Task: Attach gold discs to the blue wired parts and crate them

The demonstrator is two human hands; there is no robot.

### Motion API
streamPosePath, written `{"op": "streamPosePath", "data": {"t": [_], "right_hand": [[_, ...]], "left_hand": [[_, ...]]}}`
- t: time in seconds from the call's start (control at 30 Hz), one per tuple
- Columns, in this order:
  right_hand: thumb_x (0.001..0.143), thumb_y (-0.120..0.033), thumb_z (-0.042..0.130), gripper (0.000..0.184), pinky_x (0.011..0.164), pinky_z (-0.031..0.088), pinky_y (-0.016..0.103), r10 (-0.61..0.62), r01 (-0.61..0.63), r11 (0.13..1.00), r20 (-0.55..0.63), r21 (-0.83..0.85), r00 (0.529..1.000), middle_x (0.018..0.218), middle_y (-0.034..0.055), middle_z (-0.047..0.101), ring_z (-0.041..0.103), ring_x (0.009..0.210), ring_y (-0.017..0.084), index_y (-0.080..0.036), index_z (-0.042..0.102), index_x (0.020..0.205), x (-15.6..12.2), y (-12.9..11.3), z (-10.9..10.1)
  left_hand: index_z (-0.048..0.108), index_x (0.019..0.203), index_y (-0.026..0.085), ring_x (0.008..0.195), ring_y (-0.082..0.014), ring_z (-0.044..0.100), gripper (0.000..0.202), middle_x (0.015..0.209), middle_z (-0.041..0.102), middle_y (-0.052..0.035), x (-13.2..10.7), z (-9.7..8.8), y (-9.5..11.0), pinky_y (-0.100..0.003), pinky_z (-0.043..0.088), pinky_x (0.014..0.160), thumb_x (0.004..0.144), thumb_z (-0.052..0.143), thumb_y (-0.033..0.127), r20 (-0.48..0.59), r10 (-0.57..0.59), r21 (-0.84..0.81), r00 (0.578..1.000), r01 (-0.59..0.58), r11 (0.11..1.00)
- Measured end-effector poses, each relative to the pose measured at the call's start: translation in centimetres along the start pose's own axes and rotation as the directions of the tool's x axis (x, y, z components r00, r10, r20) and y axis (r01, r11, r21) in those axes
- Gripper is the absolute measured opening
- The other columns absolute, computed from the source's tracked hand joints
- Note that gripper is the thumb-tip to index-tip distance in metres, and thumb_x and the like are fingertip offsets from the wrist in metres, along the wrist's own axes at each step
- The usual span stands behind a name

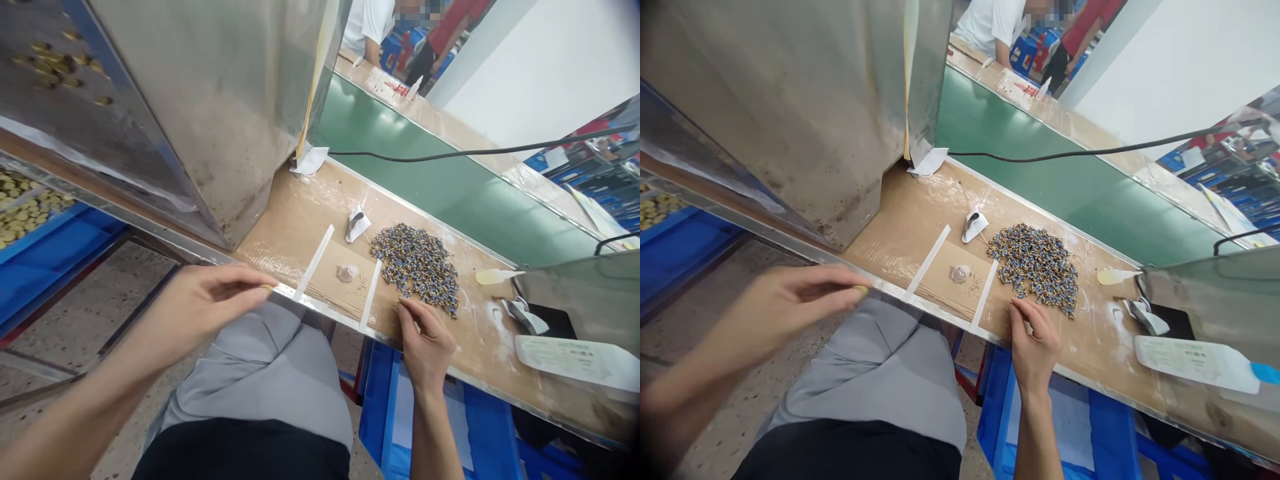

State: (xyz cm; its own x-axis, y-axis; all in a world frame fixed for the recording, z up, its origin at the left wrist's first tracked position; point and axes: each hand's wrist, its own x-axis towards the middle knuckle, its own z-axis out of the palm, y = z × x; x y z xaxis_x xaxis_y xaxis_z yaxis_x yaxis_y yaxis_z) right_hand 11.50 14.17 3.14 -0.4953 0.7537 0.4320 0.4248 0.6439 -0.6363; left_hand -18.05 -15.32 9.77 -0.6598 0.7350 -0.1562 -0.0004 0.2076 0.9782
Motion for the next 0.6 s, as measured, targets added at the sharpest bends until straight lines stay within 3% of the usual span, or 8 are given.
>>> {"op": "streamPosePath", "data": {"t": [0.07, 0.2, 0.33, 0.47, 0.6], "right_hand": [[0.106, -0.039, 0.078, 0.019, 0.092, 0.061, 0.037, -0.023, 0.023, 1.000, -0.003, -0.016, 1.000, 0.113, 0.0074, 0.085, 0.079, 0.104, 0.026, -0.025, 0.088, 0.113, 0.1, -0.2, 0.2], [0.107, -0.040, 0.076, 0.019, 0.096, 0.062, 0.040, -0.024, 0.024, 1.000, 0.021, -0.019, 0.999, 0.112, 0.0070, 0.086, 0.081, 0.106, 0.028, -0.026, 0.089, 0.111, -0.1, -0.5, 0.2], [0.108, -0.038, 0.076, 0.018, 0.101, 0.062, 0.042, -0.025, 0.025, 0.999, 0.009, -0.039, 1.000, 0.115, 0.0057, 0.087, 0.082, 0.109, 0.028, -0.027, 0.089, 0.113, -0.4, -0.5, 0.4], [0.108, -0.036, 0.076, 0.017, 0.104, 0.062, 0.042, -0.028, 0.029, 0.999, 0.015, -0.044, 0.999, 0.115, 0.0050, 0.087, 0.083, 0.110, 0.028, -0.028, 0.089, 0.113, -0.4, -0.7, 0.6], [0.108, -0.037, 0.076, 0.016, 0.102, 0.064, 0.043, -0.024, 0.025, 0.999, 0.025, -0.045, 0.999, 0.114, 0.0052, 0.087, 0.083, 0.109, 0.028, -0.028, 0.089, 0.112, -0.1, -1.1, 0.9]], "left_hand": [[0.092, 0.113, 0.029, 0.097, -0.0217, 0.076, 0.021, 0.110, 0.087, -0.0035, 1.0, 2.2, -1.7, -0.030, 0.063, 0.087, 0.097, 0.090, 0.042, 0.066, -0.073, -0.060, 0.995, 0.077, 0.995], [0.088, 0.104, 0.023, 0.079, -0.0147, 0.068, 0.021, 0.092, 0.081, -0.0030, 2.9, 5.6, -3.4, -0.025, 0.058, 0.076, 0.104, 0.083, 0.043, 0.107, -0.079, -0.294, 0.991, 0.107, 0.950], [0.082, 0.109, 0.018, 0.079, -0.0186, 0.078, 0.026, 0.093, 0.084, -0.0058, 3.5, 6.5, -3.3, -0.031, 0.065, 0.075, 0.108, 0.077, 0.044, 0.194, -0.102, -0.355, 0.976, 0.167, 0.920], [0.080, 0.127, 0.018, 0.081, -0.0189, 0.080, 0.029, 0.095, 0.084, -0.0054, 3.7, 6.9, -3.1, -0.031, 0.068, 0.077, 0.106, 0.079, 0.037, 0.197, -0.088, -0.356, 0.976, 0.155, 0.922], [0.080, 0.133, 0.018, 0.084, -0.0184, 0.081, 0.030, 0.103, 0.085, -0.0063, 3.8, 7.8, -3.4, -0.033, 0.070, 0.083, 0.105, 0.078, 0.031, 0.211, -0.069, -0.328, 0.975, 0.137, 0.935]]}}
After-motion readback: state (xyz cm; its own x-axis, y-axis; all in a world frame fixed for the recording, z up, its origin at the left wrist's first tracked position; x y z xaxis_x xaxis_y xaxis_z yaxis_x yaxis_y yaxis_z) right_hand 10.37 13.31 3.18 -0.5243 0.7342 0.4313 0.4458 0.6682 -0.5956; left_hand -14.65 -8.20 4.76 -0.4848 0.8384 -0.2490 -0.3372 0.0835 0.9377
